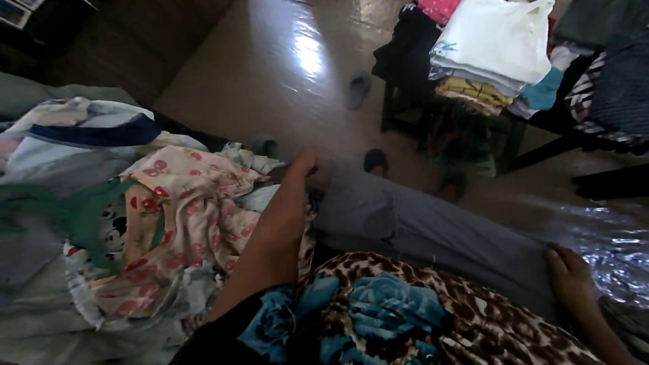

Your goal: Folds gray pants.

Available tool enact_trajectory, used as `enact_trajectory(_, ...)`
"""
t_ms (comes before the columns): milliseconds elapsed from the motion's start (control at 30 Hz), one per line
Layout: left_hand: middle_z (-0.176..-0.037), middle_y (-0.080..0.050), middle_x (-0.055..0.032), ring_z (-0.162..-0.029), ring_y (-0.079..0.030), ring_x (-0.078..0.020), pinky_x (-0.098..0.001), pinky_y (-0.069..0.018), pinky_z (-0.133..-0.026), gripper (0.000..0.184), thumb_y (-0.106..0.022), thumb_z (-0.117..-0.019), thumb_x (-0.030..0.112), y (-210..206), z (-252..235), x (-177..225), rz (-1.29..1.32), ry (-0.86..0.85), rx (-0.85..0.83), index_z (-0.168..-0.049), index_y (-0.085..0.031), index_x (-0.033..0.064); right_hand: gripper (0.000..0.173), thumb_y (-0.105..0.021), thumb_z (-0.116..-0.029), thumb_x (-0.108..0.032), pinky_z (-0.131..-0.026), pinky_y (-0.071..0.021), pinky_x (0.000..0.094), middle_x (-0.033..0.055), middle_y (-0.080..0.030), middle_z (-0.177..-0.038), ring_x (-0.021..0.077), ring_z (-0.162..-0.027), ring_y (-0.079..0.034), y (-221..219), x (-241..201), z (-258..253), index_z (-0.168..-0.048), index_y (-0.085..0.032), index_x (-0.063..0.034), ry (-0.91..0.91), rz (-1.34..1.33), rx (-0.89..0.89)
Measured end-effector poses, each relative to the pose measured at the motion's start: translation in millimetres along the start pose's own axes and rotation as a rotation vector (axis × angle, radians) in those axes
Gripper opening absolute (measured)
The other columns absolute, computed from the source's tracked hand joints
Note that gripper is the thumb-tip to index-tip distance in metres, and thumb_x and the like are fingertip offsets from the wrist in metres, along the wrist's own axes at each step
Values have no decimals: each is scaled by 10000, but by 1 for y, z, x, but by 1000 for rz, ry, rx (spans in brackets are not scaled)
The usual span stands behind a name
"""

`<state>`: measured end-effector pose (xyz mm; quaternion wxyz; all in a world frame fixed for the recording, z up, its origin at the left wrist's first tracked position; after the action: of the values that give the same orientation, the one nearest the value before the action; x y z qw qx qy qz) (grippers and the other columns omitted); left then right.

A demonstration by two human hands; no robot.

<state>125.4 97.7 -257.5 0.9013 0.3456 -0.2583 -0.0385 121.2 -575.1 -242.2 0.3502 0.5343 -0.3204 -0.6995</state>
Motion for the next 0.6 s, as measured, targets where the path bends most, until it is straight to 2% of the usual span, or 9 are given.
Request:
enact_trajectory(100,-1296,-614,-242,-1092,-646,-333,-503,-518,-947,391,-442,-1097,230,-4,-2,8,34,-196,-69,-1383,-535,-19,539,-302,-1121,-334,-1201,-286,558,297,-459,-1516,421,-1448,-405,8,4,-1,-1469,-501,26,-58,-73,24)
enact_trajectory(167,-1381,-574,-236,-1216,-605,-340,-500,-484,-1034,386,-423,-1116,232,-8,12,32,46,-400,-152,-1397,-536,-7,510,-293,-1134,-300,-1195,-304,532,272,-470,-1518,375,-1434,-437,16,4,-9,-1476,-496,19,-116,-121,15)
enact_trajectory(267,-1356,-606,-210,-1242,-587,-312,-478,-452,-1054,365,-395,-1119,205,-23,36,67,-112,-602,-278,-1362,-576,2,462,-375,-1123,-279,-1133,-368,551,285,-532,-1447,381,-1354,-512,26,4,-33,-1416,-557,29,-156,-121,-80)
enact_trajectory(333,-1365,-586,-262,-1285,-556,-387,-560,-405,-1101,384,-398,-1122,208,-43,45,75,-340,-655,-354,-1358,-579,-36,449,-441,-1105,-320,-1051,-441,551,272,-586,-1359,364,-1243,-578,24,6,-47,-1381,-582,6,-236,-109,-164)
enact_trajectory(400,-1395,-550,-306,-1336,-501,-461,-644,-344,-1122,412,-414,-1119,236,-58,47,72,-498,-645,-393,-1346,-579,-66,439,-481,-1098,-298,-1034,-437,586,308,-589,-1318,408,-1207,-582,18,8,-57,-1363,-577,39,-300,-79,-262)
enact_trajectory(467,-1437,-520,-303,-1375,-458,-463,-652,-313,-1136,440,-402,-1122,263,-61,43,63,-495,-566,-401,-1362,-564,-68,404,-526,-1082,-286,-1015,-449,618,306,-608,-1279,430,-1185,-593,9,30,-68,-1306,-606,42,-300,-80,-273)
enact_trajectory(600,-1409,-537,-291,-1320,-498,-435,-636,-369,-1076,453,-385,-1123,301,-50,32,42,-429,-423,-371,-1382,-561,-28,337,-566,-1065,-255,-1014,-465,632,257,-651,-1262,419,-1192,-615,18,69,-74,-1285,-655,-16,-416,-167,-99)
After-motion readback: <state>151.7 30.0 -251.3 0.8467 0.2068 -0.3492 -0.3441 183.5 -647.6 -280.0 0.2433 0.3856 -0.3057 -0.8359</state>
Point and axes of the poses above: each hand's wrist, its own z-axis away from the middle knuckle, its own y-axis out of the back of the hand, x = y × z, the point moved 5 cm from there along -z, towards the middle knuckle
